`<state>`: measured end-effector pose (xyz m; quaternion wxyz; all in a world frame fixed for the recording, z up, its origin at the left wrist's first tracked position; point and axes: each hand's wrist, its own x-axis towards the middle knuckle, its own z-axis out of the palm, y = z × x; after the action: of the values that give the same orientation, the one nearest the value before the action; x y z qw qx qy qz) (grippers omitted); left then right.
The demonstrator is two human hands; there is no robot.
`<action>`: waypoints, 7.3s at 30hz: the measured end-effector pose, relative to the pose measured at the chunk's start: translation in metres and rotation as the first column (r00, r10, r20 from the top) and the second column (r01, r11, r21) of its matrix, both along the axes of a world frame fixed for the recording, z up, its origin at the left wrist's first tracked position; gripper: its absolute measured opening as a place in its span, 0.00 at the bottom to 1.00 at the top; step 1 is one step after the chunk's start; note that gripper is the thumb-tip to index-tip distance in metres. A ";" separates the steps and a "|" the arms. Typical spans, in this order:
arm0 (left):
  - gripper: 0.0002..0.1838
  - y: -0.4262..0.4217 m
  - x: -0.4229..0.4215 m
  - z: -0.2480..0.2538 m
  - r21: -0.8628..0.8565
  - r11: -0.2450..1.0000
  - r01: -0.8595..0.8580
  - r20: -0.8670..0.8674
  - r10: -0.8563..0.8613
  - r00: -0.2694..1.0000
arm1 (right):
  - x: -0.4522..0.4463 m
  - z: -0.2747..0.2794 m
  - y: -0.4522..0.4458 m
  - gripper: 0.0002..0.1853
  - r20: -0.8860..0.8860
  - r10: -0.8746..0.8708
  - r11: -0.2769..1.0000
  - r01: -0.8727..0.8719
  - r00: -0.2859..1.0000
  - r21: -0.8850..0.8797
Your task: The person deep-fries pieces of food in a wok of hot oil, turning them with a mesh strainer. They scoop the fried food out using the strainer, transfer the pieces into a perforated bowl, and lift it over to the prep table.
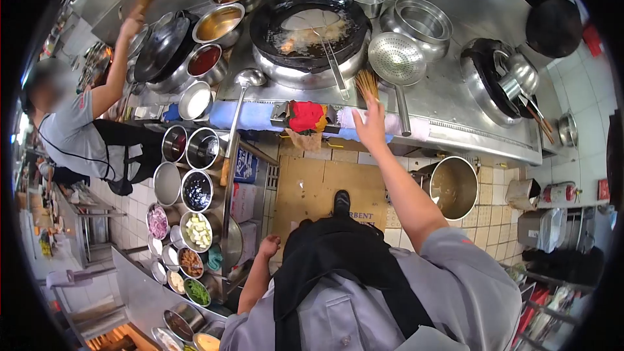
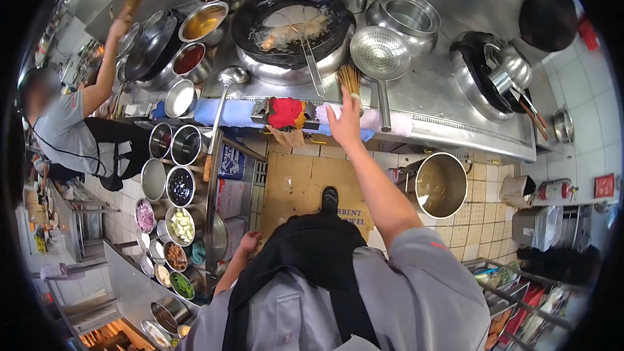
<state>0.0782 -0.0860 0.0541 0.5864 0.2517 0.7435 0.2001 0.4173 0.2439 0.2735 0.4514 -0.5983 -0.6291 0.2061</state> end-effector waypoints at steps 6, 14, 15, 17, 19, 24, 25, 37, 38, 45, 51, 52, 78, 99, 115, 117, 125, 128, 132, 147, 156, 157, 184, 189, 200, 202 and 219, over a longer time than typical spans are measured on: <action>0.16 0.048 -0.048 -0.014 0.130 0.930 0.345 -0.220 -0.312 0.924 | 0.013 -0.064 -0.142 0.23 -0.012 -0.146 0.978 0.142 0.989 -0.156; 0.14 0.040 -0.068 0.006 0.055 0.839 0.542 -0.203 -0.522 0.828 | 0.024 -0.220 -0.351 0.23 0.360 0.164 0.681 0.159 0.918 -0.715; 0.14 0.028 -0.065 0.017 0.033 0.782 0.623 -0.343 -0.576 0.742 | 0.022 -0.211 -0.368 0.23 0.311 0.150 0.603 0.163 0.938 -0.781; 0.14 0.006 -0.078 -0.014 0.012 0.778 0.629 -0.290 -0.599 0.746 | 0.019 -0.192 -0.399 0.22 0.261 0.127 0.507 0.164 0.957 -0.846; 0.16 -0.015 -0.089 -0.041 -0.030 0.778 0.627 -0.185 -0.621 0.762 | 0.025 -0.187 -0.423 0.23 0.246 0.170 0.484 0.137 0.954 -0.864; 0.16 -0.045 -0.098 -0.053 -0.073 0.726 0.684 -0.204 -0.682 0.703 | 0.048 -0.191 -0.440 0.22 0.287 0.139 0.404 0.211 0.948 -0.890; 0.16 -0.045 -0.099 -0.053 -0.099 0.699 0.709 -0.249 -0.707 0.662 | 0.049 -0.195 -0.434 0.21 0.332 0.188 0.488 0.205 0.924 -0.848; 0.17 -0.060 -0.078 -0.015 -0.025 0.672 0.740 -0.281 -0.715 0.640 | -0.063 -0.146 -0.344 0.17 0.141 0.252 0.718 -0.087 0.957 -0.691; 0.17 -0.064 -0.081 -0.014 -0.018 0.669 0.743 -0.290 -0.715 0.636 | -0.064 -0.143 -0.349 0.17 0.142 0.246 0.726 -0.085 0.959 -0.682; 0.17 -0.064 -0.107 -0.026 0.011 0.727 0.686 -0.282 -0.656 0.700 | -0.016 -0.207 -0.395 0.22 0.309 0.355 0.760 -0.079 0.882 -0.646; 0.17 -0.077 -0.104 -0.001 0.024 0.819 0.574 -0.298 -0.542 0.786 | 0.016 -0.218 -0.354 0.20 0.184 0.383 0.556 -0.067 0.905 -0.828; 0.17 -0.080 -0.106 -0.011 0.047 0.802 0.595 -0.335 -0.548 0.766 | 0.017 -0.227 -0.341 0.18 0.107 0.309 0.552 -0.086 0.945 -0.830; 0.15 -0.177 0.137 0.008 -0.139 0.768 -0.626 -0.404 0.533 0.743 | -0.138 -0.181 -0.003 0.05 -0.771 -0.111 0.155 -0.755 0.627 -0.637; 0.10 -0.088 0.089 -0.015 -0.050 0.864 -0.501 0.108 0.503 0.858 | -0.053 -0.113 -0.058 0.15 -0.128 0.690 0.241 -0.392 0.713 -0.888; 0.11 -0.013 -0.046 0.002 0.240 0.969 -0.054 -0.093 0.078 0.993 | -0.057 0.045 0.102 0.21 0.473 0.094 0.957 0.052 0.876 -0.287; 0.12 -0.033 -0.042 0.001 0.259 0.961 -0.096 -0.022 0.105 0.994 | -0.050 0.062 0.120 0.19 0.494 0.077 0.967 0.055 0.866 -0.247; 0.12 -0.131 -0.042 -0.086 0.182 0.823 0.538 -0.405 -0.436 0.804 | 0.027 0.078 0.178 0.09 0.365 -0.135 0.989 0.145 0.921 -0.002; 0.05 -0.124 -0.029 -0.093 0.068 0.494 0.867 -0.808 -0.483 0.338 | 0.034 0.073 0.176 0.09 0.299 -0.189 0.979 0.204 0.935 -0.021; 0.10 -0.076 -0.026 -0.096 0.061 0.981 0.184 0.025 -0.186 0.982 | 0.017 0.049 0.173 0.13 0.272 -0.138 0.974 0.180 0.952 -0.135; 0.15 0.055 0.048 0.036 0.089 0.995 0.040 -0.152 -0.026 0.988 | 0.048 0.038 0.207 0.09 0.113 0.036 0.980 -0.013 0.993 -0.199; 0.14 0.028 0.019 0.004 -0.017 0.973 -0.232 -0.031 0.231 0.972 | 0.053 0.113 0.190 0.11 0.341 0.245 0.969 -0.244 0.908 -0.046; 0.14 0.033 0.020 0.006 -0.018 0.972 -0.233 -0.030 0.232 0.972 | 0.049 0.113 0.193 0.11 0.413 0.268 0.960 -0.276 0.870 -0.043; 0.12 0.022 0.049 0.005 0.018 0.991 -0.136 -0.021 0.136 0.990 | 0.062 0.122 0.146 0.13 0.499 0.303 0.953 -0.246 0.812 -0.177; 0.12 0.049 0.050 0.020 0.027 0.997 -0.076 -0.095 0.078 0.992 | 0.052 0.073 0.164 0.15 -0.139 0.269 0.822 -0.302 0.953 -0.483; 0.11 0.071 0.059 0.040 0.059 0.994 -0.097 -0.021 0.098 0.995 | 0.060 0.069 0.163 0.10 -0.504 0.227 0.646 -0.516 0.833 -0.563; 0.11 0.066 0.059 0.039 0.047 0.994 -0.101 -0.021 0.102 0.995 | 0.061 0.072 0.161 0.12 -0.522 0.239 0.615 -0.544 0.819 -0.571; 0.13 0.043 0.056 0.023 -0.033 0.992 -0.119 -0.031 0.118 0.993 | 0.013 0.099 0.127 0.10 0.044 0.395 0.910 -0.385 0.917 -0.155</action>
<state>0.1345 -0.0433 0.0773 0.5671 0.1997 0.7688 0.2180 0.4301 0.3713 0.3723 0.3333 -0.4986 -0.7359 0.3142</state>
